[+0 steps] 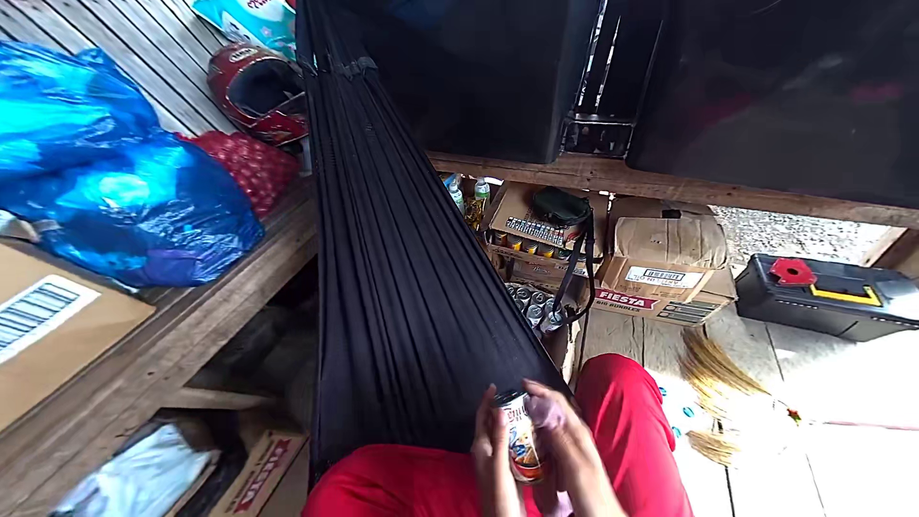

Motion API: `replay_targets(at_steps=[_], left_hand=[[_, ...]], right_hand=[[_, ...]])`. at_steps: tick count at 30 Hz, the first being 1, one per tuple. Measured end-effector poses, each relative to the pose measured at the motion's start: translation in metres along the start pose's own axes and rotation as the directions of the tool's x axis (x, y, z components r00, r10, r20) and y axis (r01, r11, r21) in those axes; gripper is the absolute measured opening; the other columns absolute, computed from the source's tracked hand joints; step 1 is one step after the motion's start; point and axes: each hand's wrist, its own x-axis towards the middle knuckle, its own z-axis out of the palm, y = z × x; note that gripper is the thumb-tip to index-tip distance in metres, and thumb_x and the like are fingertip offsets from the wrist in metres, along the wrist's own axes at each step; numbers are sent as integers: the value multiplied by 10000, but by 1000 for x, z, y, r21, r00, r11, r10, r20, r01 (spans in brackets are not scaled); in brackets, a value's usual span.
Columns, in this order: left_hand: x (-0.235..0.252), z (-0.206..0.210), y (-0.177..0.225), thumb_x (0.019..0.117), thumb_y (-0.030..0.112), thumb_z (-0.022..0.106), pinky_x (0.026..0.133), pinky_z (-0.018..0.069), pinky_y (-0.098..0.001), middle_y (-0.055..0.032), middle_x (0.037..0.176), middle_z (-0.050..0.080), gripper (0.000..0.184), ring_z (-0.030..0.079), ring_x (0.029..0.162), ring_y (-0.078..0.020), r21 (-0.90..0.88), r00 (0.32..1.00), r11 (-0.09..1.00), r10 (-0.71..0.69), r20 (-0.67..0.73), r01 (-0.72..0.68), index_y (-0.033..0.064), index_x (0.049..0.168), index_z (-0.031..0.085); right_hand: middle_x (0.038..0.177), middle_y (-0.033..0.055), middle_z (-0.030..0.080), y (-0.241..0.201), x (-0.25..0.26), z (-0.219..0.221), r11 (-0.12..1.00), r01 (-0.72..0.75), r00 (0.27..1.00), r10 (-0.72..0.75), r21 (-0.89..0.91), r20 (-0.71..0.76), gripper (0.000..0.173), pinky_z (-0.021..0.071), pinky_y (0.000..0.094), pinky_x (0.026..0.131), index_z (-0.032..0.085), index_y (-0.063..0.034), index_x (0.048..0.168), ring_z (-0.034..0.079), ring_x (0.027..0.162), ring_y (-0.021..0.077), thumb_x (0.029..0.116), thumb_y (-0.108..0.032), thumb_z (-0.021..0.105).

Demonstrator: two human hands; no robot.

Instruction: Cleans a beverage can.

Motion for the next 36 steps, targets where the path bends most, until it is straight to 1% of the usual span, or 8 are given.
replay_targets(at_steps=[4,7,14,19,22,25,32,36], left_hand=[[-17,41,-20,1071,134,329,936,522,-188,9,1027,677,350,636,975,38,84,982,980,178,66,-183,-101,1230,534],[-28,48,-23,1070,128,302,916,526,-172,-28,1005,690,397,640,943,50,155,982,972,162,101,-177,-147,1219,547],[-5,2,0,1077,205,296,1049,484,-220,-127,1253,672,485,625,1164,-38,198,953,938,256,161,-285,-145,1318,529],[-16,-67,7,1001,413,547,999,510,-201,-120,1226,626,696,617,1098,7,267,939,921,211,271,-284,-172,1351,405],[-14,-115,22,951,523,628,995,536,-265,-119,1207,657,789,646,1094,-47,329,866,876,172,470,-353,-149,1328,462],[-7,-146,45,906,519,692,952,561,-283,-109,1135,698,744,676,1035,-66,409,822,821,121,557,-398,-111,1277,553],[6,-158,76,820,405,798,948,566,-317,-172,1176,687,694,687,1068,-179,597,739,525,97,667,-607,-39,1323,621],[10,-131,59,791,387,825,929,571,-322,-161,1154,686,687,685,1050,-188,573,717,522,114,688,-632,-14,1314,635]], right_hand=[[1441,211,592,-8,8,-17,654,439,893,-393,-617,219,469,338,435,1205,641,-24,1341,481,1432,325,1093,-287,343],[1479,160,572,-19,25,-36,694,448,892,-385,-563,236,523,342,422,1212,639,-64,1362,459,1451,270,1106,-353,286],[1625,251,336,13,-16,10,876,406,913,-374,-259,164,795,163,350,1290,276,113,1550,258,1557,195,1099,-532,173],[1488,146,553,24,-16,48,956,264,958,-244,-127,152,549,370,311,1198,644,-8,1356,474,1419,154,1111,-396,342],[1091,-15,675,28,-14,65,982,180,980,-173,-62,97,216,519,183,924,797,-148,1098,616,1051,40,999,-220,620],[942,-58,740,27,-27,83,979,203,974,-198,-31,112,62,583,174,797,767,-152,925,691,885,10,892,-204,768],[944,-45,774,34,-38,67,979,193,953,-202,60,227,80,598,204,819,787,-147,960,720,888,28,911,-205,762],[923,-58,761,25,-33,39,967,255,937,-245,-10,250,62,583,196,826,769,-155,950,702,890,15,908,-199,759]])
